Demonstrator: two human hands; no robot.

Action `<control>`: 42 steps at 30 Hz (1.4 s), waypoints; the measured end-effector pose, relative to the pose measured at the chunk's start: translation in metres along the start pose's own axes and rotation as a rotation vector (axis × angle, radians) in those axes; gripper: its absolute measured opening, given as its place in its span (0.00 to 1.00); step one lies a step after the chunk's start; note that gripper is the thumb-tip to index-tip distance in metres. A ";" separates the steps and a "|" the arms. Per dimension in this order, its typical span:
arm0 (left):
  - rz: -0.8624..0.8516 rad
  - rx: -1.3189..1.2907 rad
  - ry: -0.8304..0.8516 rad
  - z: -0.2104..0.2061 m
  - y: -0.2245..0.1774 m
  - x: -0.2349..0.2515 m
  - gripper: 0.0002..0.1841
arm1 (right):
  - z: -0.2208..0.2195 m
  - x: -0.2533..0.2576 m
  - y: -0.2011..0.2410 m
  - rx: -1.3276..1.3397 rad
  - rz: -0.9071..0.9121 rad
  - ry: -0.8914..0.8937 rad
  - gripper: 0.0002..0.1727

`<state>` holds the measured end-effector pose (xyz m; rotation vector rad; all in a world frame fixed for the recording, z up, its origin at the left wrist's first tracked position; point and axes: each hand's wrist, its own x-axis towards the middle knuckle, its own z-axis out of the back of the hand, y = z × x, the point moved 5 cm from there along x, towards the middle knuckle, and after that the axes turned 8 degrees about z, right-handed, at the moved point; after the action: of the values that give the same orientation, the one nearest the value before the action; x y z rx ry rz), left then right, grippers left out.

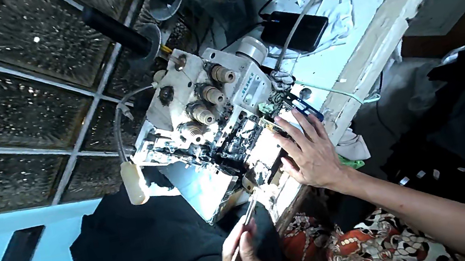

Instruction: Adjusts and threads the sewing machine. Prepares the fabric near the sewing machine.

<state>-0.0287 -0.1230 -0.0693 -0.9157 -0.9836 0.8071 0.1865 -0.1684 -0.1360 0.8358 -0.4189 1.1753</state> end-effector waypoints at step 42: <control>-0.506 0.615 0.223 -0.017 -0.109 0.110 0.07 | 0.004 0.001 0.001 0.094 0.008 -0.029 0.22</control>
<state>0.0405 -0.0738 0.0607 -0.1991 -0.6638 0.5080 0.1863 -0.1710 -0.1326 0.9338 -0.3938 1.1987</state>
